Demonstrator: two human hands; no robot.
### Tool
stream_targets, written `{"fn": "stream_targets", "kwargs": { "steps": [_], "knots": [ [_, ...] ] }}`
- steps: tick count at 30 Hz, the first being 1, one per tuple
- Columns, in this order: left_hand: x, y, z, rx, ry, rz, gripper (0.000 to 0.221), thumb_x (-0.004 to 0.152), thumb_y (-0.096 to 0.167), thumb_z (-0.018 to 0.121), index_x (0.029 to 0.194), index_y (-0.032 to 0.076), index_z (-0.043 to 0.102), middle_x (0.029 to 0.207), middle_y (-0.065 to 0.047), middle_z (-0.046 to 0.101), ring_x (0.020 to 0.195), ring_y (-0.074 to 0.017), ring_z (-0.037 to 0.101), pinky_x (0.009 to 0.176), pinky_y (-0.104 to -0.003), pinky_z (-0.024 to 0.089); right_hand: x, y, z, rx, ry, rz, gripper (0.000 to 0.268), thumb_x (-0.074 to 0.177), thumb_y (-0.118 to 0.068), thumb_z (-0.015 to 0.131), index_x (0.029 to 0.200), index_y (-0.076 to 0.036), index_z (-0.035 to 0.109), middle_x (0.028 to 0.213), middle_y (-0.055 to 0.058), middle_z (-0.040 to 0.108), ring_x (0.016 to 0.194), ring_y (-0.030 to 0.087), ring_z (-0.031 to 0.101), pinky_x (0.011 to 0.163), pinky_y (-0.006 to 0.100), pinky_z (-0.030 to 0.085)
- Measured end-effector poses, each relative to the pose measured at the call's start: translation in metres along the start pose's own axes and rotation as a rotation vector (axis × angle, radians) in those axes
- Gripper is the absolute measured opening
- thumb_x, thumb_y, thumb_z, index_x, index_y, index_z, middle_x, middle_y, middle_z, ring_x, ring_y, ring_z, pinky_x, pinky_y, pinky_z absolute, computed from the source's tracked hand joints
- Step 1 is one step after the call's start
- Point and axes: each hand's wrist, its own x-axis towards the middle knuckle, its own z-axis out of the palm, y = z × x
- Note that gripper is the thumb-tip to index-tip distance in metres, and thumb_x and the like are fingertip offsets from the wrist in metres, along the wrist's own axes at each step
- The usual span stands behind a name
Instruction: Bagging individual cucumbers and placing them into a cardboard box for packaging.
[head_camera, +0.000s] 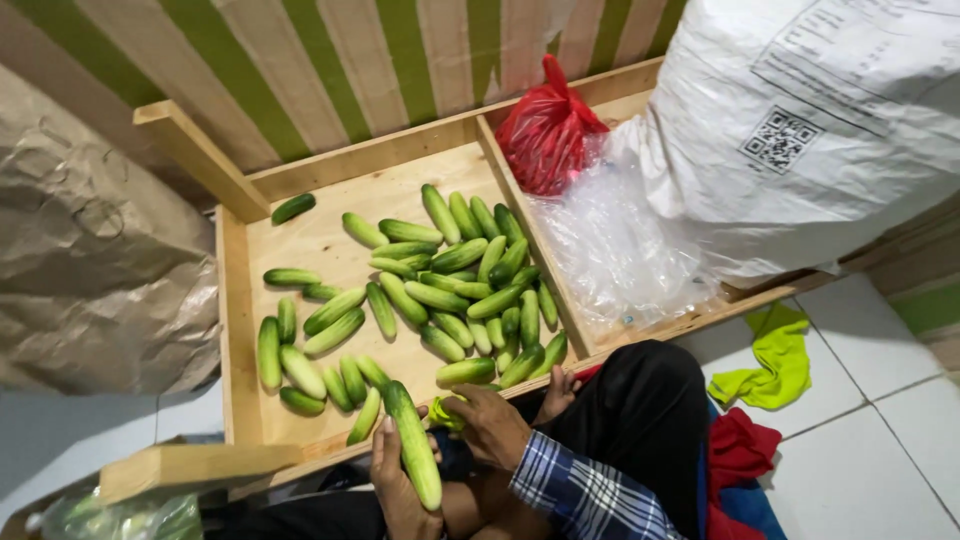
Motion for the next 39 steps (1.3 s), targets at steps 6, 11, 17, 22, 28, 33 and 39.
{"fn": "stream_targets", "kwargs": {
  "steps": [6, 11, 17, 22, 28, 33, 39],
  "knots": [
    [0.01, -0.007, 0.054, 0.143, -0.031, -0.072, 0.039, 0.103, 0.034, 0.053, 0.122, 0.002, 0.065, 0.103, -0.019, 0.076, 0.057, -0.0169, 0.059, 0.046, -0.026, 0.047, 0.01, 0.046, -0.048, 0.05, 0.012, 0.091, 0.019, 0.096, -0.024, 0.067, 0.11, -0.011, 0.071, 0.123, 0.011, 0.068, 0.109, 0.03, 0.067, 0.093, 0.041, 0.053],
    [0.034, -0.041, 0.074, 0.076, -0.079, -0.092, 0.034, 0.104, 0.033, 0.055, 0.113, 0.001, 0.062, 0.1, -0.019, 0.075, 0.055, -0.0166, 0.057, 0.044, -0.027, 0.047, 0.001, 0.064, -0.053, 0.238, -0.292, 0.099, 0.028, 0.091, -0.013, 0.066, 0.119, -0.01, 0.069, 0.11, 0.015, 0.074, 0.094, 0.035, 0.072, 0.08, 0.045, 0.055],
    [0.052, -0.056, 0.098, 0.143, -0.061, -0.14, 0.03, 0.101, 0.033, 0.06, 0.106, 0.003, 0.063, 0.092, -0.016, 0.074, 0.054, -0.0183, 0.056, 0.044, -0.028, 0.044, 0.009, 0.084, -0.072, 0.161, -0.386, 0.232, 0.021, 0.09, -0.02, 0.06, 0.105, -0.01, 0.07, 0.099, 0.016, 0.073, 0.088, 0.037, 0.07, 0.072, 0.048, 0.052],
    [0.075, -0.082, 0.133, 0.158, -0.098, -0.165, 0.024, 0.099, 0.029, 0.062, 0.098, 0.006, 0.062, 0.092, -0.014, 0.077, 0.047, -0.0145, 0.052, 0.04, -0.027, 0.044, 0.033, 0.143, -0.142, -0.131, -0.155, 0.757, 0.026, 0.095, -0.034, 0.053, 0.107, -0.025, 0.074, 0.107, 0.006, 0.075, 0.098, 0.032, 0.071, 0.079, 0.047, 0.054],
    [0.092, -0.11, 0.198, 0.163, -0.226, -0.308, 0.027, 0.1, 0.028, 0.061, 0.114, 0.005, 0.06, 0.102, -0.019, 0.073, 0.06, -0.0215, 0.063, 0.053, -0.03, 0.053, 0.035, 0.252, -0.187, -0.548, 0.125, 1.097, 0.02, 0.102, -0.026, 0.06, 0.115, -0.016, 0.072, 0.115, 0.009, 0.067, 0.098, 0.029, 0.067, 0.075, 0.044, 0.06],
    [0.102, -0.151, 0.24, 0.079, -0.319, -0.417, 0.028, 0.092, 0.028, 0.072, 0.1, 0.009, 0.053, 0.089, -0.013, 0.075, 0.057, -0.0209, 0.07, 0.049, -0.029, 0.06, 0.01, 0.302, -0.186, -0.467, 0.205, 1.28, 0.036, 0.096, -0.037, 0.063, 0.124, -0.015, 0.057, 0.122, 0.013, 0.062, 0.122, 0.037, 0.06, 0.101, 0.055, 0.047],
    [0.127, -0.202, 0.272, 0.188, -0.377, -0.45, 0.039, 0.083, 0.021, 0.085, 0.099, 0.001, 0.056, 0.085, -0.016, 0.073, 0.057, -0.0227, 0.072, 0.05, -0.031, 0.063, -0.003, 0.328, -0.168, -0.453, 0.222, 1.306, 0.017, 0.094, -0.022, 0.055, 0.099, -0.016, 0.071, 0.096, 0.005, 0.072, 0.105, 0.031, 0.072, 0.093, 0.053, 0.05]
  ]
}}
